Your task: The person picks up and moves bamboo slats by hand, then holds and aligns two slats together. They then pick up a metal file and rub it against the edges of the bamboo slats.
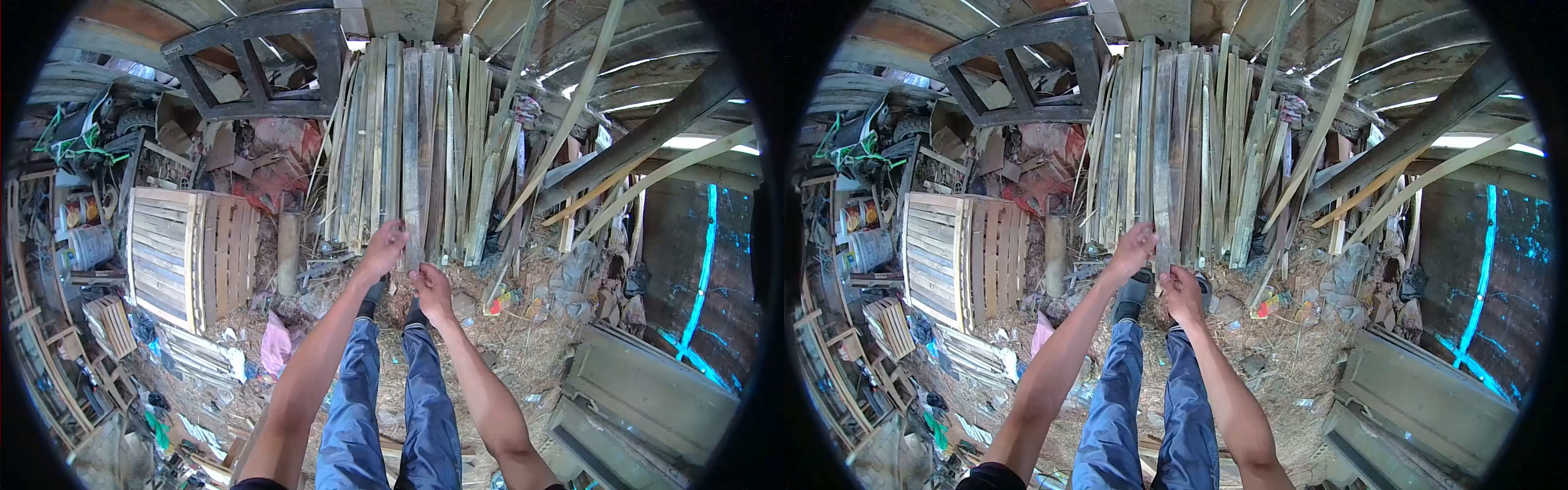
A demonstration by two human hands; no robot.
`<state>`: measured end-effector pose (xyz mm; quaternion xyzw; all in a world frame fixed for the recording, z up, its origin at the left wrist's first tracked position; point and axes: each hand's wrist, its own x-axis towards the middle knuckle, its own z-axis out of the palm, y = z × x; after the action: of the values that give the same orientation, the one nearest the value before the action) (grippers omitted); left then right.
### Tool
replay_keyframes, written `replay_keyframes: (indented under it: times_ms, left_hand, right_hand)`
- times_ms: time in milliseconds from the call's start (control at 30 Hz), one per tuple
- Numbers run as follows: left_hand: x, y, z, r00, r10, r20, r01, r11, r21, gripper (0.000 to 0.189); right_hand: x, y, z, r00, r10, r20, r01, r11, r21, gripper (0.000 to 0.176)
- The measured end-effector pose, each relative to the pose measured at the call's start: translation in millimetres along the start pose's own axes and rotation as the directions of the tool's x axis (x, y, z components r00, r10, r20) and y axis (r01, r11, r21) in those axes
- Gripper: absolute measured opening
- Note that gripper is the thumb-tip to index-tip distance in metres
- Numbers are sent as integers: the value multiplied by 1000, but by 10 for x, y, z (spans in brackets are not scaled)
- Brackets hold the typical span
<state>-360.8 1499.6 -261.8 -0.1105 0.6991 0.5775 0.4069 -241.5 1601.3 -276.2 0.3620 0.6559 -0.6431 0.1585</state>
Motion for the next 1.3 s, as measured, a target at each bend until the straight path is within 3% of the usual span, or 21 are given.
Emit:
replay_keyframes:
  times_ms: [33, 100, 167, 233, 300, 367, 700, 767, 833, 867, 933, 1000, 1067, 1100, 1133, 1167, 1200, 1233, 1267, 1300]
  left_hand:
    - [-45, -85, -19, 1000, -2, -1, 2, 1000, 5, 43]
    - [-102, -300, -64, 989, -22, 148, 6, 995, 101, 46]
    - [-195, -334, -60, 987, -63, 148, 61, 998, 18, 43]
    - [-176, -436, -79, 989, -30, 142, 28, 1000, 12, 40]
    - [-164, -518, -45, 988, 33, 148, -27, 998, -48, 38]
    - [-208, -472, -11, 993, 113, 24, -114, 991, 71, 35]
    - [-10, -394, 12, 976, 188, -107, -168, 971, 168, 29]
    - [-13, -447, 36, 950, 261, -174, -217, 948, 232, 27]
    - [-91, -483, 43, 932, 309, -190, -251, 927, 278, 27]
    - [-132, -544, 42, 931, 284, -227, -242, 950, 198, 26]
    - [-378, -612, 10, 933, 230, -278, -216, 973, 83, 23]
    - [-732, -728, -89, 946, 154, -286, -183, 980, -78, 17]
    - [-1114, -1136, -295, 983, 100, -154, -130, 971, -201, 21]
    - [-1406, -1288, -463, 967, 248, -55, -249, 968, -13, 26]
    - [-1811, -1274, -494, 953, 194, -233, -118, 946, 303, 30]
    - [-2029, -1857, -651, 968, 31, -248, 70, 919, 388, 30]
    - [-2396, -2063, -759, 964, 124, -234, 18, 850, 527, 30]
    - [-2837, -1720, -767, 909, -238, -342, 372, 834, 408, 28]
    - [-3169, -1916, -875, 888, -281, -363, 407, 848, 339, 29]
    - [-3399, -2491, -917, 838, -225, -497, 389, 885, 255, 29]
  right_hand:
    - [12, 53, 14, 1000, -11, -14, 10, 999, -42, 29]
    - [20, 93, 44, 999, -22, -47, 20, 999, -36, 28]
    - [-29, 45, 62, 996, -26, -84, 23, 999, -36, 28]
    - [-69, -5, 63, 999, -2, -43, -3, 994, -111, 27]
    - [-78, -9, 105, 998, -16, -65, 12, 998, -63, 26]
    - [-88, -83, 128, 997, -19, -76, 13, 996, -85, 26]
    - [71, -332, 170, 988, -98, -123, 65, 966, -249, 29]
    - [64, -302, 177, 980, -158, -120, 92, 899, -429, 28]
    - [-26, -265, 167, 966, -238, -102, 164, 866, -473, 29]
    - [-103, -233, 149, 948, -308, -81, 225, 828, -514, 32]
    - [-316, -191, 51, 962, -269, -41, 205, 816, -540, 35]
    - [-592, -83, -111, 963, -269, 17, 230, 788, -572, 26]
    - [-870, 348, -403, 976, -167, 137, 216, 796, -565, 21]
    - [-1004, 418, -602, 963, 27, 269, 190, 640, -744, 17]
    - [-1170, 638, -827, 939, 190, 286, 124, 588, -799, 17]
    - [-1350, 912, -1105, 891, 247, 381, 214, 511, -832, 20]
    - [-1504, 1240, -1401, 866, 295, 403, 259, 424, -868, 24]
    - [-1624, 1289, -1613, 820, 415, 394, 254, 353, -900, 26]
    - [-1730, 1069, -1759, 724, 482, 494, 468, 182, -865, 26]
    - [-1760, 881, -1806, 735, 480, 478, 437, 202, -876, 25]
